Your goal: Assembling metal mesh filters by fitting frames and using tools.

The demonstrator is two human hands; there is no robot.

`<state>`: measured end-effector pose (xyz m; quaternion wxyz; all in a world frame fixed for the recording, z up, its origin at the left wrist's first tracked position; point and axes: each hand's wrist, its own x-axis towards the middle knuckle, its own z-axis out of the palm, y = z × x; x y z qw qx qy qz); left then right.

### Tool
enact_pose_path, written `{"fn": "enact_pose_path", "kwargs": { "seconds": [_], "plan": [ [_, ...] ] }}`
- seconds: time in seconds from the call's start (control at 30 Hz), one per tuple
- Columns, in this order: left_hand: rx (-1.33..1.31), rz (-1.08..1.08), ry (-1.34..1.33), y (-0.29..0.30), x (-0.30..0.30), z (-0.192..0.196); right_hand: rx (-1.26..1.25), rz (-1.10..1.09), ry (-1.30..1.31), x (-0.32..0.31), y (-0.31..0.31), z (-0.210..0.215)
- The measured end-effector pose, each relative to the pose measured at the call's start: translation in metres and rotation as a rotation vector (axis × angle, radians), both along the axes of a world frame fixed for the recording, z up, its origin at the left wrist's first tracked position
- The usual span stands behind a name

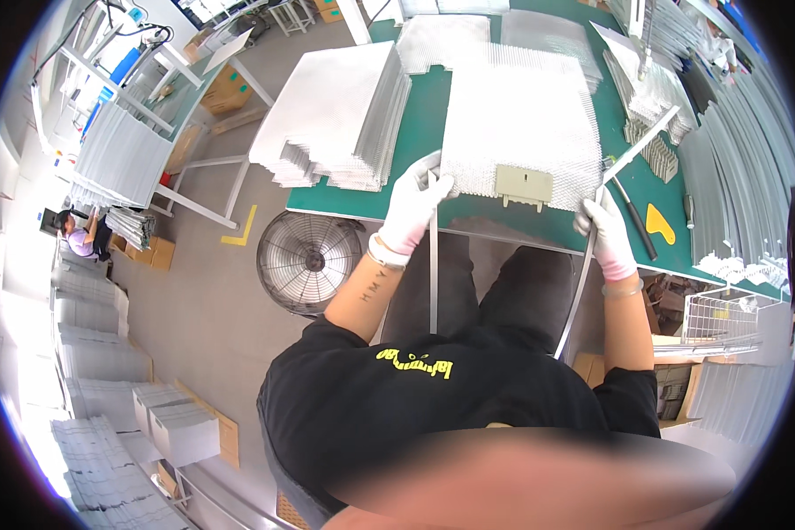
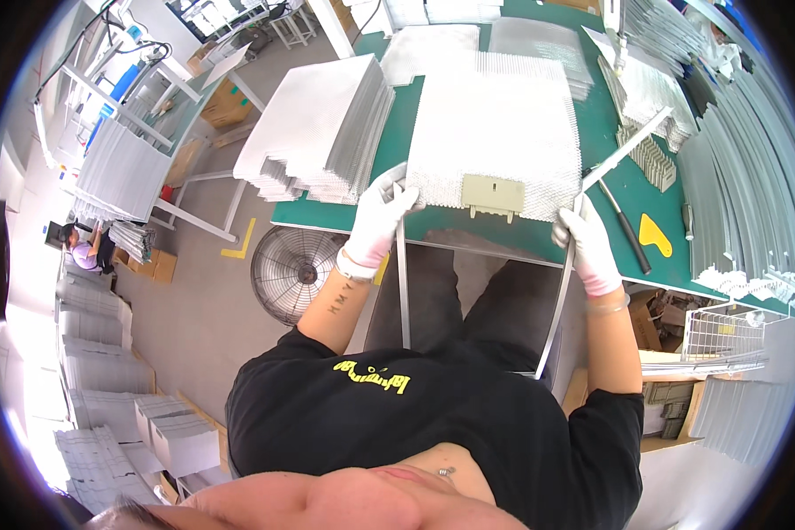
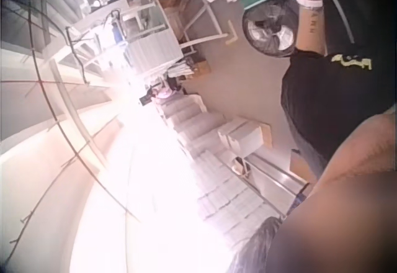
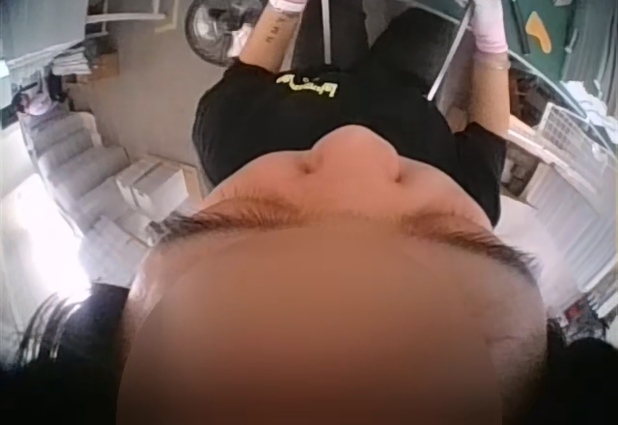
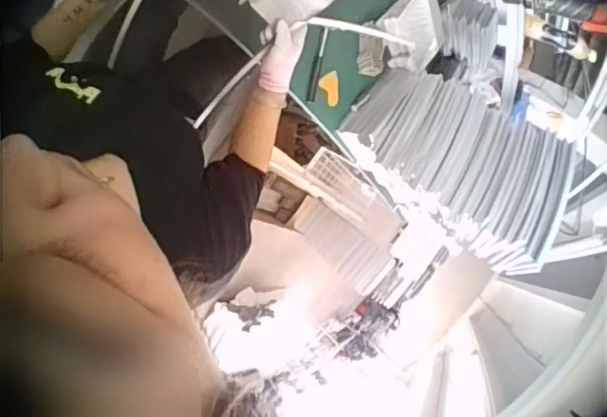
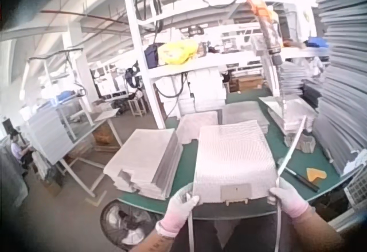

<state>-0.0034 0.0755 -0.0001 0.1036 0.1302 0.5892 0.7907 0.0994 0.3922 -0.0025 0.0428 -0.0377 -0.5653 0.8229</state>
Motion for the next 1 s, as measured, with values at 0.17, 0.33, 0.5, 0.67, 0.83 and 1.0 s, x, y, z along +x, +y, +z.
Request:
{"fn": "enact_pose_path", "kwargs": {
  "seconds": [0.17,0.33,0.5,0.67,0.83,1.0],
  "plan": [
    [-0.096,0.076,0.41,-0.014,0.029,0.011,0.009,0.021,0.115,0.012,-0.018,0.024],
    [0.302,0.115,0.047,-0.04,0.068,0.044,0.094,0.038,0.223,0.028,-0.044,0.061],
    [0.399,0.134,0.204,-0.059,0.072,0.063,0.244,0.06,0.434,0.02,-0.054,0.086],
    [0.298,0.215,0.36,-0.052,0.045,0.127,0.425,-0.097,0.463,-0.017,-0.051,0.139],
    [0.238,0.285,0.516,-0.044,0.004,0.142,0.221,-0.103,0.766,-0.037,-0.047,0.163],
    [0.346,0.151,0.5,-0.028,-0.021,0.139,0.232,-0.17,0.745,-0.047,-0.038,0.156]
  ]
}}
